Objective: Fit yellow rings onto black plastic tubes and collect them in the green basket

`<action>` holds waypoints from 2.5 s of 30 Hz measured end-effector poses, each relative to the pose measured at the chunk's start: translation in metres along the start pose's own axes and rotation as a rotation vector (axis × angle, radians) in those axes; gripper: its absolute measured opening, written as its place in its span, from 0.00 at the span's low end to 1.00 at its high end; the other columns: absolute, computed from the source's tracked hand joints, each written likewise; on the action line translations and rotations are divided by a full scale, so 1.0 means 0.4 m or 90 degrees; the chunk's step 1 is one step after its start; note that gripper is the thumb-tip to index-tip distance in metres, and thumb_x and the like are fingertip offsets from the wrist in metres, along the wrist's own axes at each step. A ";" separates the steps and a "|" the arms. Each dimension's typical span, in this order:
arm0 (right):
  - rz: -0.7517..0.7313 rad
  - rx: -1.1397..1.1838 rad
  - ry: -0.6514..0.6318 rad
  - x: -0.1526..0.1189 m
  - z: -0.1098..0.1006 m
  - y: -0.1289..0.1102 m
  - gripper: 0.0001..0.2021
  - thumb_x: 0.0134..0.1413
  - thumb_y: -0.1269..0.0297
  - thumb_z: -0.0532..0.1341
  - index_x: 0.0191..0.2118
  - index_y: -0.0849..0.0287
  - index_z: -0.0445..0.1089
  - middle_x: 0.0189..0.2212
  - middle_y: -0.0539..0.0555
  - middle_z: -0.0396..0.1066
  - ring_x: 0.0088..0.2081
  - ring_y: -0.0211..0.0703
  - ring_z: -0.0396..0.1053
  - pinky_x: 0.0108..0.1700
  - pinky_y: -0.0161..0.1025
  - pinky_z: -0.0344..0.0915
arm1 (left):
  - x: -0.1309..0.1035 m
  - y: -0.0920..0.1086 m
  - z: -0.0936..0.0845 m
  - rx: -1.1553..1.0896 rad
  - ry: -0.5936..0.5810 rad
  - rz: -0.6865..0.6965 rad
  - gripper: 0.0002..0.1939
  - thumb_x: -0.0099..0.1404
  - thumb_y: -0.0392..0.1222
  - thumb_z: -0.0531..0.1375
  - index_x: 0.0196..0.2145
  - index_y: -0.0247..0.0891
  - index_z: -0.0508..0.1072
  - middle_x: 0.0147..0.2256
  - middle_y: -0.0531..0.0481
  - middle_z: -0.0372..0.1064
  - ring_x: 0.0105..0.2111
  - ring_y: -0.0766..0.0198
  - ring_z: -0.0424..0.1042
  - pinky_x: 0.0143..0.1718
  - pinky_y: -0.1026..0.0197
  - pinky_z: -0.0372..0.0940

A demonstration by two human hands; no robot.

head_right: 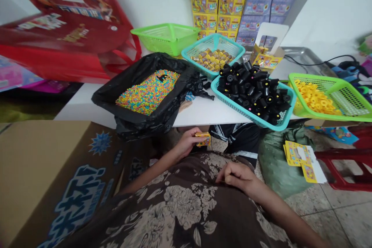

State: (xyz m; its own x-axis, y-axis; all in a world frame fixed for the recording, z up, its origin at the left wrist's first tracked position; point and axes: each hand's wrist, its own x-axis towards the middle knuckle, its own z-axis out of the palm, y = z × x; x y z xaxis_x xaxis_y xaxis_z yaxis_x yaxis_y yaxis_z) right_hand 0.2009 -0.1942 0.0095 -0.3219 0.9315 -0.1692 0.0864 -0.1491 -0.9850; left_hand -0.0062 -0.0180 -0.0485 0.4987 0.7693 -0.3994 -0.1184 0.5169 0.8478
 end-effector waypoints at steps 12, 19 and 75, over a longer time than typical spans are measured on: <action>-0.039 -0.078 0.040 0.065 -0.035 0.104 0.19 0.66 0.46 0.64 0.31 0.55 0.74 0.54 0.60 0.80 0.69 0.56 0.64 0.70 0.61 0.58 | 0.000 0.007 0.009 0.009 0.012 -0.018 0.28 0.33 0.50 0.81 0.23 0.36 0.70 0.23 0.56 0.69 0.25 0.68 0.66 0.29 0.65 0.58; -0.106 -0.185 -0.012 0.075 -0.039 0.103 0.19 0.72 0.48 0.58 0.58 0.49 0.79 0.49 0.58 0.80 0.57 0.47 0.73 0.62 0.49 0.67 | -0.002 0.002 0.005 0.007 0.015 -0.024 0.27 0.35 0.48 0.81 0.24 0.36 0.71 0.25 0.54 0.72 0.26 0.67 0.68 0.29 0.64 0.62; -0.215 0.064 0.249 0.304 -0.029 0.090 0.30 0.47 0.41 0.76 0.55 0.45 0.81 0.58 0.53 0.79 0.60 0.54 0.75 0.67 0.55 0.68 | -0.043 0.043 0.043 0.106 -0.110 0.246 0.31 0.59 0.68 0.70 0.37 0.41 0.62 0.26 0.59 0.69 0.18 0.70 0.66 0.21 0.64 0.60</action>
State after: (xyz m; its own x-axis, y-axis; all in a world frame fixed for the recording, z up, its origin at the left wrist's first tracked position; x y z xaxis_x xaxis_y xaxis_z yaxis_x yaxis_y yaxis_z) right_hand 0.1758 -0.0823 -0.0462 0.0609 0.9845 0.1644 -0.0589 0.1680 -0.9840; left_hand -0.0019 -0.0289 -0.0208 0.5827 0.8127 0.0089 -0.1911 0.1263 0.9734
